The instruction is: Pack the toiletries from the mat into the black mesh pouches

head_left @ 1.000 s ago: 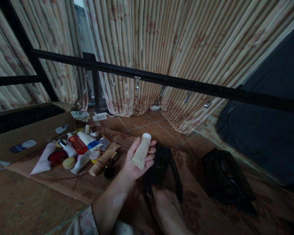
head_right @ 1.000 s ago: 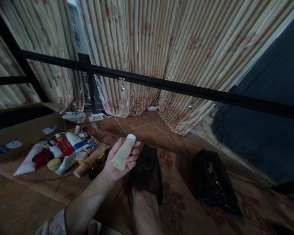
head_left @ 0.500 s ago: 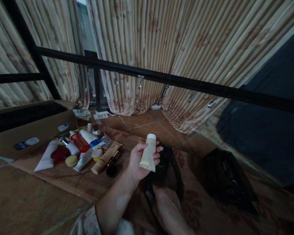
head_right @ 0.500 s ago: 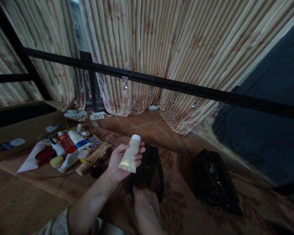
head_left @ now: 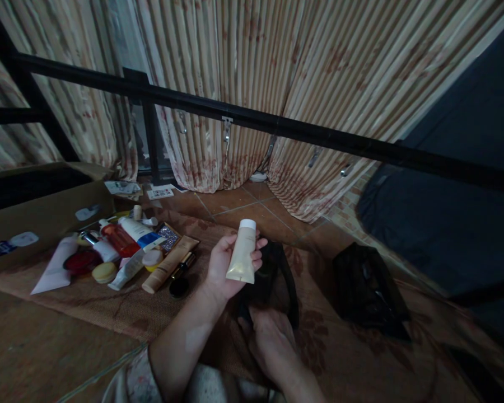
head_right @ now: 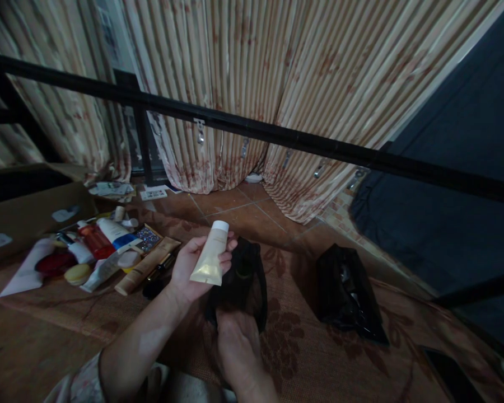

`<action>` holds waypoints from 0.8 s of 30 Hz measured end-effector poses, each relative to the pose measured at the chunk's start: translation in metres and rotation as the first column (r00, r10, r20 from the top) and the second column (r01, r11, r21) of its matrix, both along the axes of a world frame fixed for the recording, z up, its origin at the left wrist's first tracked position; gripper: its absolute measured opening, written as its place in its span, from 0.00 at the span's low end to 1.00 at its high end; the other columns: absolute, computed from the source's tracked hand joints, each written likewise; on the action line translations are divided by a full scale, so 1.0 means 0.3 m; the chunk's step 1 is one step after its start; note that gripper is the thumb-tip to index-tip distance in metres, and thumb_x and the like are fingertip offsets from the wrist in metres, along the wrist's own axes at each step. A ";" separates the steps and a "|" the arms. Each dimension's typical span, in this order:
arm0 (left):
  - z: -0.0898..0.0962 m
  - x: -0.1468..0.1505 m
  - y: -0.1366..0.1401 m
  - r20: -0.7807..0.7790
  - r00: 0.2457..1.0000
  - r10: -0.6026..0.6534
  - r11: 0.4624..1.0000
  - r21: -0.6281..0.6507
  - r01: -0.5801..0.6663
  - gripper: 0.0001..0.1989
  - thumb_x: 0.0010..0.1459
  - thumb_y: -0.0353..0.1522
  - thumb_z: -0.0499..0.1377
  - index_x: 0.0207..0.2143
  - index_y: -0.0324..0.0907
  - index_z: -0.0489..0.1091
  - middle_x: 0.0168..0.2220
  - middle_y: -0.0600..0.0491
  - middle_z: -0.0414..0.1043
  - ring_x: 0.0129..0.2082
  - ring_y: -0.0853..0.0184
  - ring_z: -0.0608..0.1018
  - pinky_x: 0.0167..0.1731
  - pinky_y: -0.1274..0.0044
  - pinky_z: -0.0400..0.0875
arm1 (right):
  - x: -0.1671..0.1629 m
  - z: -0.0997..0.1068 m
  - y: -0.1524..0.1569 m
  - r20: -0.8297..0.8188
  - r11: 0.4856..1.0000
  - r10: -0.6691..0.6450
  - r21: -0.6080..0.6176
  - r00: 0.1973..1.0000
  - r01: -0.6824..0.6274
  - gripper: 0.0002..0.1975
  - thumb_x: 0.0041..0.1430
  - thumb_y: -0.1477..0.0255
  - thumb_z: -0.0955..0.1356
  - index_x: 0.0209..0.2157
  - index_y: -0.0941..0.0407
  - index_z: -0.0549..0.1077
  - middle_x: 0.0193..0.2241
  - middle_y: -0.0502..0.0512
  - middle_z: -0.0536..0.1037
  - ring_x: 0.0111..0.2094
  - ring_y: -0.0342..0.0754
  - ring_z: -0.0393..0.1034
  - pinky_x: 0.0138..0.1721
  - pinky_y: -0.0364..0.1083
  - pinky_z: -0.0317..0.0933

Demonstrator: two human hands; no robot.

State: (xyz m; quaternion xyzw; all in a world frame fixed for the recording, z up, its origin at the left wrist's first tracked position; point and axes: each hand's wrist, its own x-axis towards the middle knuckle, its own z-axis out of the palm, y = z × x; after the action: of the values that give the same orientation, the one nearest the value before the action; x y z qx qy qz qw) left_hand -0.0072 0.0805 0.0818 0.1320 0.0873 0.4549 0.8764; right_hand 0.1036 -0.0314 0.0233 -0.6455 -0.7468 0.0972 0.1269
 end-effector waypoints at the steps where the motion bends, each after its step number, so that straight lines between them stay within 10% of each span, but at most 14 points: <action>1: -0.004 -0.003 0.004 0.001 1.000 0.024 1.000 0.001 -0.024 0.19 0.50 0.33 0.50 0.42 0.32 0.67 0.33 0.44 0.70 0.21 0.72 0.66 0.22 0.78 0.64 | 0.001 -0.001 0.000 0.005 1.000 0.002 -0.003 1.000 -0.002 0.09 0.58 0.74 0.61 0.37 0.51 0.72 0.31 0.50 0.76 0.33 0.46 0.69 0.33 0.42 0.51; 10: -0.015 -0.043 0.042 -0.177 0.936 0.304 0.928 -0.166 -0.333 0.08 0.55 0.28 0.50 0.33 0.34 0.68 0.29 0.48 0.72 0.26 0.70 0.75 0.26 0.80 0.72 | 0.001 0.012 0.004 0.021 0.999 0.032 -0.017 0.999 -0.032 0.07 0.58 0.71 0.62 0.36 0.52 0.72 0.31 0.50 0.76 0.33 0.45 0.69 0.33 0.42 0.51; 16: 0.000 -0.032 0.025 -0.182 0.951 0.250 0.953 -0.125 -0.275 0.10 0.59 0.33 0.53 0.39 0.35 0.67 0.30 0.49 0.73 0.21 0.75 0.73 0.17 0.87 0.68 | 0.001 0.016 0.005 0.032 0.999 0.031 -0.010 0.999 -0.031 0.07 0.59 0.72 0.62 0.34 0.52 0.71 0.30 0.49 0.75 0.31 0.44 0.68 0.31 0.42 0.50; 24: 0.004 -0.020 0.009 -0.126 0.973 0.193 0.981 -0.014 -0.196 0.16 0.58 0.35 0.51 0.42 0.32 0.68 0.39 0.43 0.74 0.36 0.65 0.77 0.39 0.74 0.74 | 0.008 -0.004 0.002 0.024 0.999 0.035 0.001 0.999 -0.035 0.08 0.58 0.73 0.62 0.37 0.52 0.71 0.32 0.50 0.77 0.33 0.45 0.69 0.33 0.42 0.50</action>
State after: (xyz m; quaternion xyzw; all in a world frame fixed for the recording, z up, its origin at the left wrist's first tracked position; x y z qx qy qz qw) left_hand -0.0132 0.0832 0.0829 0.1393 0.1602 0.5281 0.8222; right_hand 0.1059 -0.0307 0.0222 -0.6333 -0.7596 0.0908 0.1167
